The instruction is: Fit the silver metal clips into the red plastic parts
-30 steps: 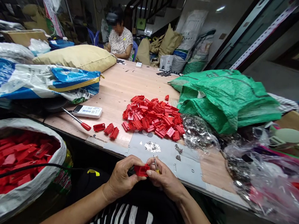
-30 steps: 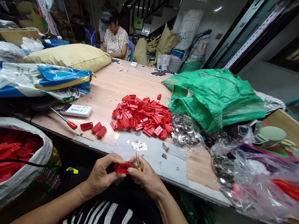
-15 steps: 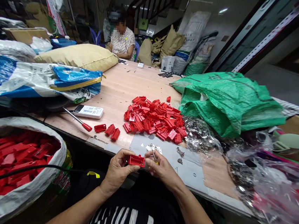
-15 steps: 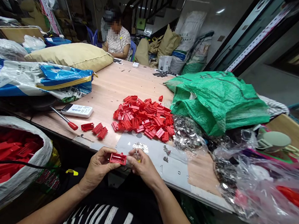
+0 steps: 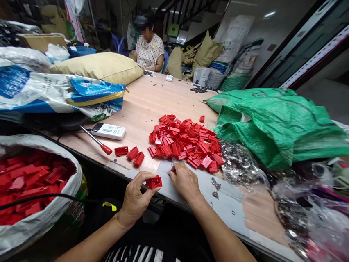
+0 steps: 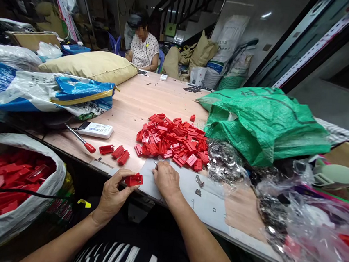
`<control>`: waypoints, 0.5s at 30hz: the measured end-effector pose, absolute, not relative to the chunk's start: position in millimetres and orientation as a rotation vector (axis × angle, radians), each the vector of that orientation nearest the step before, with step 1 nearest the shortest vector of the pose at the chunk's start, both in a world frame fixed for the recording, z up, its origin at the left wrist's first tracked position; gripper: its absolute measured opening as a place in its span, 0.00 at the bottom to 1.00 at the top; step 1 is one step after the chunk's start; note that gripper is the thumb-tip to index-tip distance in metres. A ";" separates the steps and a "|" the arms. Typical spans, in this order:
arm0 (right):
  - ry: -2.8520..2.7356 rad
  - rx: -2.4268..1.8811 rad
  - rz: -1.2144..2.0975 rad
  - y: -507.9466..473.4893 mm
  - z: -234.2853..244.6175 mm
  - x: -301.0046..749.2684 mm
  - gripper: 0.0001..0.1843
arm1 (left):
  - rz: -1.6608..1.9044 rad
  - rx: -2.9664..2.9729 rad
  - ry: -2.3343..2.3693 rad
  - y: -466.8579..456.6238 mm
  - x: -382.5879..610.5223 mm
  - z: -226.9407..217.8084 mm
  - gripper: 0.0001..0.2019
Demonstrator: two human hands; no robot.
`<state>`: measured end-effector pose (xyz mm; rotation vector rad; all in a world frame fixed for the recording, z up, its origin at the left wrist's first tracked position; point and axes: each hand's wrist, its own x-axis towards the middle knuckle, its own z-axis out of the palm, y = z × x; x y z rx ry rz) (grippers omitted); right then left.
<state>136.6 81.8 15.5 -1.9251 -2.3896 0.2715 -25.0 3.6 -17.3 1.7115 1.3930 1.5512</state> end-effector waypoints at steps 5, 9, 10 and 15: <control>-2.413 -1.949 0.231 81.3 13.6 134.6 0.06 | 1.503 1.546 1.395 7.4 -24.7 -21.5 0.12; -2.407 -1.965 0.198 81.6 13.9 134.2 0.06 | 1.506 1.491 1.371 7.6 -23.1 -20.1 0.12; -2.417 -1.955 0.200 82.0 14.3 133.8 0.06 | 1.511 1.476 1.365 7.1 -22.3 -18.6 0.12; -2.439 -1.923 0.224 84.7 12.2 133.3 0.05 | 1.518 1.300 1.296 7.3 -17.0 -9.5 0.12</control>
